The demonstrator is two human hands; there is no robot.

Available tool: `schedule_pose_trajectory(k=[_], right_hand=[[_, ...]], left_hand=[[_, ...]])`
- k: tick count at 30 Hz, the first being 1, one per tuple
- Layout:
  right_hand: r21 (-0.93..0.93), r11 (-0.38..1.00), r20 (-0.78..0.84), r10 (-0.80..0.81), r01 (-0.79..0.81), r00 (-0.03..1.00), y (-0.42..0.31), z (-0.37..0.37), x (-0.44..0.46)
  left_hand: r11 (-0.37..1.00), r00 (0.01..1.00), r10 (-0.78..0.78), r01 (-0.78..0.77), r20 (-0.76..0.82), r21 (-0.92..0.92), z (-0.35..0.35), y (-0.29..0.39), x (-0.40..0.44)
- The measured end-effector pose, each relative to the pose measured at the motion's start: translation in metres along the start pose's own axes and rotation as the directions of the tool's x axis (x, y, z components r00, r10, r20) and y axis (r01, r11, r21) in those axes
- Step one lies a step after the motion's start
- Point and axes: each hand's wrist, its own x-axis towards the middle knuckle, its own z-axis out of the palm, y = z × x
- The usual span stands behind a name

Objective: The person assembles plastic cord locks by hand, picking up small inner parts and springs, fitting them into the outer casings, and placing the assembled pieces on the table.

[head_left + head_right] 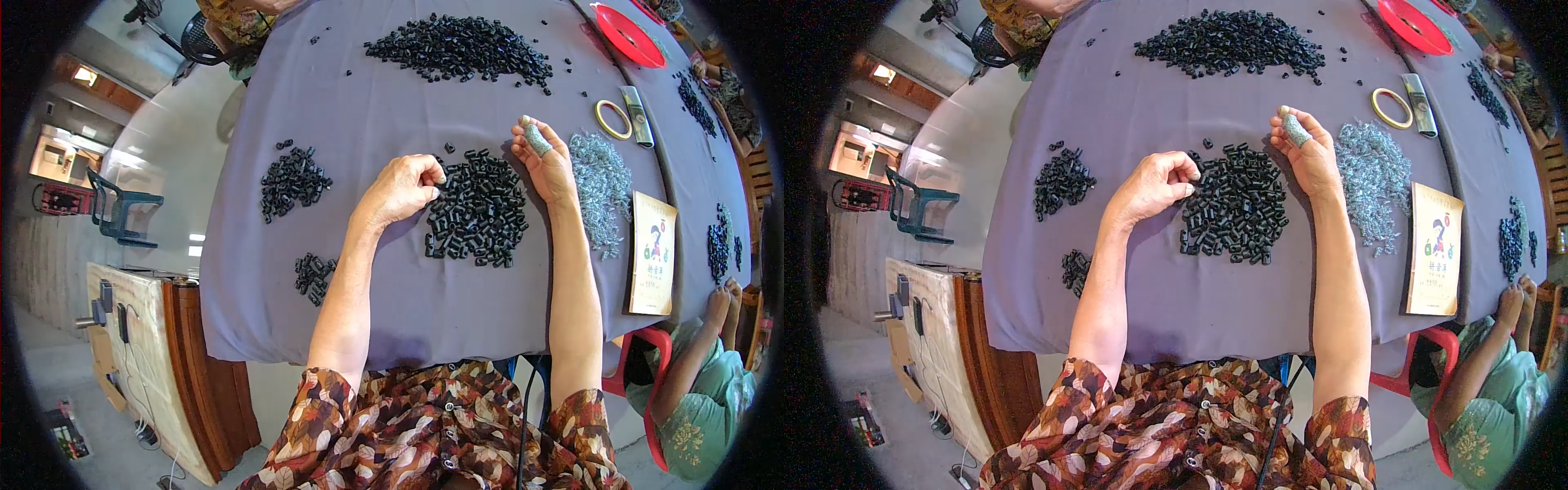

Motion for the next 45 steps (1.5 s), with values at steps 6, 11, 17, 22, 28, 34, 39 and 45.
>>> schedule_pose_trajectory(k=[6,11,17,22,28,34,39,45], right_hand=[[-0.015,1.0,-0.013,0.002,-0.002,1.0,-0.002,0.003,-0.001],[-0.043,0.999,-0.015,0.003,-0.004,1.0,-0.001,0.004,-0.002],[-0.132,0.991,-0.002,0.003,-0.004,1.0,0.001,0.002,-0.001],[-0.468,0.883,0.013,-0.032,0.035,0.999,-0.001,0.01,-0.004],[-0.855,0.256,0.414,-0.187,0.451,0.891,-0.001,0.043,-0.023],[-0.926,0.091,0.333,-0.265,0.367,0.905,0.009,0.043,-0.019],[-0.916,0.339,0.11,-0.295,0.212,0.949,0.002,0.04,-0.017],[-0.866,0.462,0.067,-0.27,0.191,0.96,0.003,0.019,-0.011]], left_hand=[[0.994,0.999,0.034,-0.033,-0.011,0.101,0.001,0.002,-0.001],[0.996,0.997,0.052,-0.048,-0.051,0.076,0.001,0.002,-0.001],[0.991,0.989,-0.061,0.044,-0.135,-0.13,-0.002,-0.003,0.003],[0.92,0.978,-0.097,0.017,-0.187,-0.391,-0.004,-0.013,0.008],[0.819,0.969,-0.104,-0.045,-0.225,-0.572,0.001,-0.017,0.011],[0.828,0.966,-0.11,-0.041,-0.233,-0.559,0.006,-0.009,0.012],[0.828,0.962,-0.12,-0.04,-0.245,-0.56,0.007,-0.009,0.011],[0.842,0.948,-0.116,-0.064,-0.296,-0.535,0.012,-0.013,0.015]])
